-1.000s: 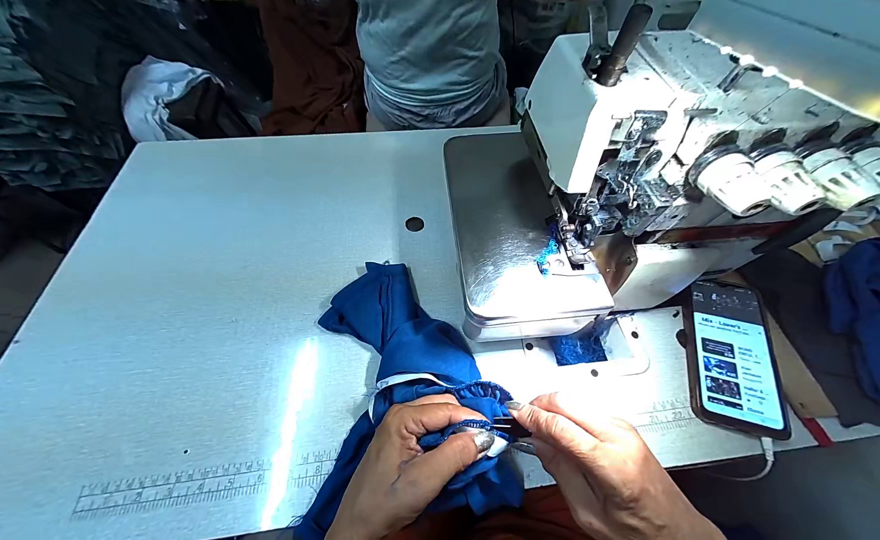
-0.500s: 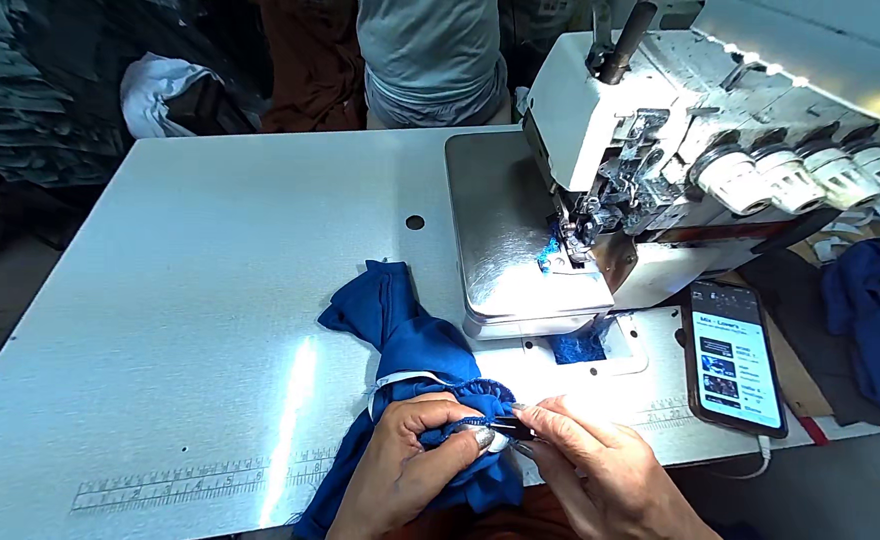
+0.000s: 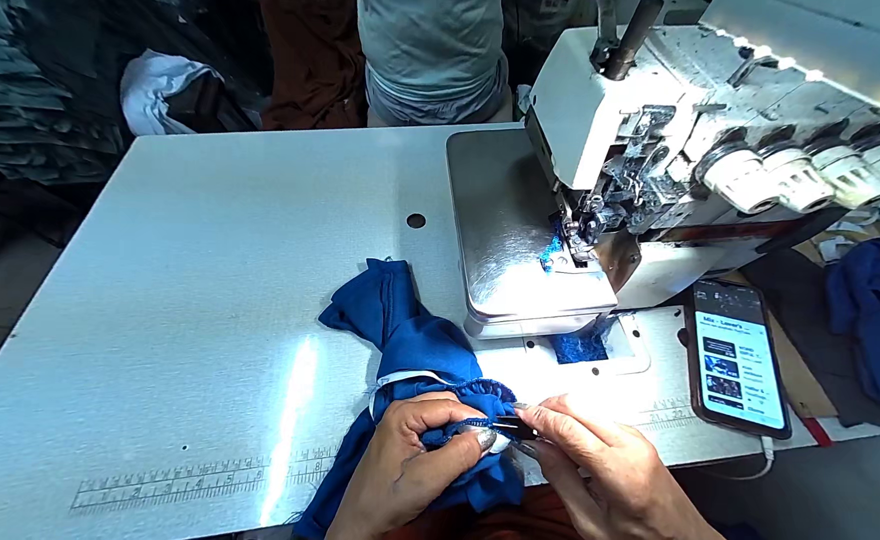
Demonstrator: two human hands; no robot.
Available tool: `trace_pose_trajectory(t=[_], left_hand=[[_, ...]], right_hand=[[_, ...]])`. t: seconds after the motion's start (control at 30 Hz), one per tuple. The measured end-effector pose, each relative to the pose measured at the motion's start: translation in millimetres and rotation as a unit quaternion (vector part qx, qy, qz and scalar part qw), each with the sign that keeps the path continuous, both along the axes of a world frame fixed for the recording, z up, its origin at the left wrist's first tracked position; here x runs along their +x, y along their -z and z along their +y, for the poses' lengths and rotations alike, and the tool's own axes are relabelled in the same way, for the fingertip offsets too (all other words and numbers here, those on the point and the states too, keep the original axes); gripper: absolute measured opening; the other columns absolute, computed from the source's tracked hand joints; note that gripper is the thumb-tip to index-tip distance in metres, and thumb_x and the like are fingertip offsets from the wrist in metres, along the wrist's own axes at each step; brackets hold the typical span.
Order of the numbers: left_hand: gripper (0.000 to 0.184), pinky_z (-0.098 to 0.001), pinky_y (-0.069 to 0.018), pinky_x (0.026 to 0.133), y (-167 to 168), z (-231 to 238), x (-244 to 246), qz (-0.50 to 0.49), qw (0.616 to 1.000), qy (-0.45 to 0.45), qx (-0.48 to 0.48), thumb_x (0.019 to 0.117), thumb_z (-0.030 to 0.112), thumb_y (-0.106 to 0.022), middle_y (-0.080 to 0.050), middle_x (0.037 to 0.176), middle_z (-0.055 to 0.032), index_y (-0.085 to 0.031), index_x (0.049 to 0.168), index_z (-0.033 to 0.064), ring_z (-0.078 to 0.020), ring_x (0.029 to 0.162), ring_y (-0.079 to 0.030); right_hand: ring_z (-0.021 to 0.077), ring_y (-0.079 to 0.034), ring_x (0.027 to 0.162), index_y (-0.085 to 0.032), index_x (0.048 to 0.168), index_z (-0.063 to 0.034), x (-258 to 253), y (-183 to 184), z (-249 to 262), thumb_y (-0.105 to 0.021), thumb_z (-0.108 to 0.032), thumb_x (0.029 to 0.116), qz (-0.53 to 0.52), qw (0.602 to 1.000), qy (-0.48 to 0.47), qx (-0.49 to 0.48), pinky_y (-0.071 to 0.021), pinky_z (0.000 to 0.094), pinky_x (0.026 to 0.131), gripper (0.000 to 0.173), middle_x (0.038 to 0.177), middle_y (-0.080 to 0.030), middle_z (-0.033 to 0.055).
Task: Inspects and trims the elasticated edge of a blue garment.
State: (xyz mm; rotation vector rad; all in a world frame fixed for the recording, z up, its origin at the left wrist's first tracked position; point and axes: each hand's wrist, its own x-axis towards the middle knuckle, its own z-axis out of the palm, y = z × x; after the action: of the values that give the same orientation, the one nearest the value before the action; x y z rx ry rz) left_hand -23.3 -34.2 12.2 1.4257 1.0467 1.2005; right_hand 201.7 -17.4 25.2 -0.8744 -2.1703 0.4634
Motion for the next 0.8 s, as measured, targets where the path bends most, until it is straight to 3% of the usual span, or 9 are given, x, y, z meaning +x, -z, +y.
trace_pose_trajectory(t=[0.37, 0.67, 0.8], left_hand=[[0.016, -0.0128, -0.0509, 0.074, -1, 1, 0, 0.015, 1.000, 0.015, 0.004, 0.0914, 0.020, -0.067, -0.069, 0.081, 0.0069, -0.078, 0.085, 0.0098, 0.0034, 0.083, -0.063], [0.018, -0.0123, -0.0507, 0.074, -2, 3, -1, 0.027, 0.999, 0.038, -0.009, 0.0917, 0.021, -0.067, -0.068, 0.080, 0.0075, -0.078, 0.083, 0.0095, 0.0042, 0.083, -0.063], [0.017, -0.0145, -0.0543, 0.079, -3, 3, -1, 0.031, 0.999, 0.030, -0.018, 0.0930, 0.022, -0.067, -0.073, 0.088, 0.0065, -0.078, 0.090, 0.0102, 0.0033, 0.088, -0.066]], right_hand=[[0.0113, -0.067, 0.086, -0.071, 0.114, -0.0053, -4, -1, 3, -0.053, -0.015, 0.1046, -0.010, 1.000, -0.009, 0.011, -0.0532, 0.0197, 0.073, 0.023, 0.097, -0.071, 0.0094], [0.0135, -0.065, 0.081, -0.070, 0.115, -0.0046, -7, 8, 0, -0.051, -0.006, 0.1026, 0.003, 0.998, -0.019, 0.061, -0.0513, 0.0206, 0.069, 0.022, 0.093, -0.070, 0.0100], [0.0122, -0.067, 0.084, -0.067, 0.114, -0.0043, -4, 7, 0, -0.052, -0.013, 0.1056, 0.009, 1.000, -0.003, 0.022, -0.0538, 0.0202, 0.073, 0.020, 0.094, -0.069, 0.0101]])
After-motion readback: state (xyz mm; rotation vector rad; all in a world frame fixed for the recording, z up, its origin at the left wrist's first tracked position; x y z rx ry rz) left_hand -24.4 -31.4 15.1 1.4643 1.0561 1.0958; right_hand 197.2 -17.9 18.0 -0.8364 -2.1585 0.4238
